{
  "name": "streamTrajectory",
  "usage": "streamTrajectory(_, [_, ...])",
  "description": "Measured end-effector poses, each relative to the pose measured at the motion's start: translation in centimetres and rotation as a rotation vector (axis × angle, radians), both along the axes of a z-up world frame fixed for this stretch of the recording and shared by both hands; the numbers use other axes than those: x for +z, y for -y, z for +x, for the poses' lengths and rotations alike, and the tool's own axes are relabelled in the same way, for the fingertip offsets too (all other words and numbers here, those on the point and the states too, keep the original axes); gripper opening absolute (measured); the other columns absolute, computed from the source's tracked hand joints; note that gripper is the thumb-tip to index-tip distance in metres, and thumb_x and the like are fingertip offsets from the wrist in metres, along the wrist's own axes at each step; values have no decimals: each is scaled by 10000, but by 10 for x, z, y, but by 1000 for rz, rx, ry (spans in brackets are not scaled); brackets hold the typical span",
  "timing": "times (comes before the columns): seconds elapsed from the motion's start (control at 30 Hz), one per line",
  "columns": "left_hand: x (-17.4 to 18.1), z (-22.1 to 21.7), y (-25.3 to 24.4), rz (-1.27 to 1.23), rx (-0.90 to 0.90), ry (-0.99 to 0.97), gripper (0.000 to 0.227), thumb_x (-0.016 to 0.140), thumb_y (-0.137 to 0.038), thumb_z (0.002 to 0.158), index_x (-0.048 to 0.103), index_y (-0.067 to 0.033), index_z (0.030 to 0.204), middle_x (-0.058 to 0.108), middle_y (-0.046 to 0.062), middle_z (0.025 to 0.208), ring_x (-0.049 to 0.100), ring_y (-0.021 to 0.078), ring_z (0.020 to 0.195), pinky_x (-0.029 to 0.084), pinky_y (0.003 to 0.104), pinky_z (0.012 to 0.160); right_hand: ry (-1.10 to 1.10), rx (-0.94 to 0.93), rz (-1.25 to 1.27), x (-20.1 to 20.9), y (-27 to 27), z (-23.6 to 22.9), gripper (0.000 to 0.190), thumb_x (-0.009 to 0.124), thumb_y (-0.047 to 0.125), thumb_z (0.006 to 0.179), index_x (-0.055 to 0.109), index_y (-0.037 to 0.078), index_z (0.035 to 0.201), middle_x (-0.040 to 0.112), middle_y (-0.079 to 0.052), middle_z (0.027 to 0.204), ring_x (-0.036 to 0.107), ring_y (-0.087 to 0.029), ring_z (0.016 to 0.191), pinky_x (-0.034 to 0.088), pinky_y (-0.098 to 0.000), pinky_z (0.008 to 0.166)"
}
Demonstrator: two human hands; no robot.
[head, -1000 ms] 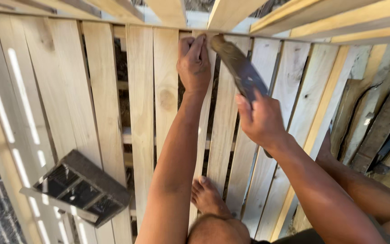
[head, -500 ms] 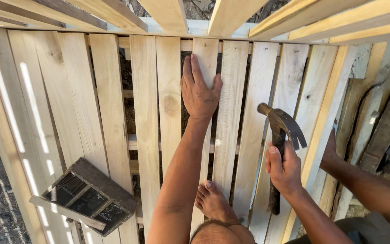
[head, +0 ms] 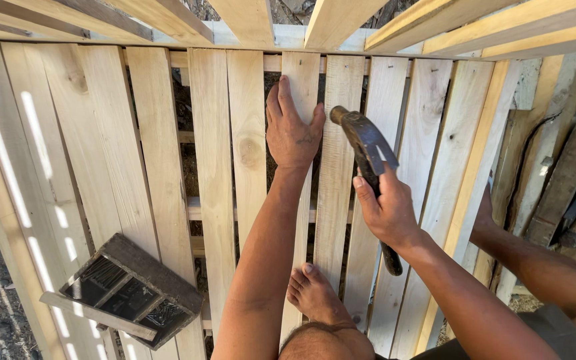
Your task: The person aligns wooden slats on a frame and nails them into place using a hammer and nails from a wooden box.
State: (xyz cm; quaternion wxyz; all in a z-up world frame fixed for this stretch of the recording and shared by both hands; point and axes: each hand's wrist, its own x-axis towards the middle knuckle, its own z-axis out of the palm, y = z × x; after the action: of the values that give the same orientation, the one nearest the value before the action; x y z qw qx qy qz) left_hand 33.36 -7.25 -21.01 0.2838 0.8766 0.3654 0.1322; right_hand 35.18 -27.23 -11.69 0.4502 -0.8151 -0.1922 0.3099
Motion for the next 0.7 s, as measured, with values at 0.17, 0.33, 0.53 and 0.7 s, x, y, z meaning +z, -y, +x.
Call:
streamTrajectory(0.17, [3,5,-6,17,-24,26,876,827,-337,865,360,-6,1527,479,226,1456,533,429,1321,547,463,1016,53,96,-34,-4,-21,6,414,572,235,1048,465,-17,1359,598,-89,647,639,-216,506,472,-373,470])
streamTrajectory(0.33, [1,2,-3,-6,-2,12,862,816,-300,833,376,-3,1513,481,231,1442,543,423,1302,545,457,996,409,134,178,-1,-37,26,413,587,193,1109,443,-54,1407,639,-124,800,664,-285,629,503,-381,550])
streamTrajectory(0.53, [-1,4,-6,-22,-7,10,861,808,-273,813,379,-3,1510,484,229,1444,553,414,1282,542,457,1002,614,121,278,2,-62,48,291,555,159,1132,467,-8,1353,649,-180,913,670,-367,709,535,-412,654])
streamTrajectory(0.7, [6,-4,-4,-64,-14,27,840,797,-271,840,379,0,1516,487,235,1449,543,426,1293,538,449,1001,271,236,-197,-9,-93,64,325,614,227,1101,501,-48,1231,662,-221,800,667,-451,722,502,-485,597])
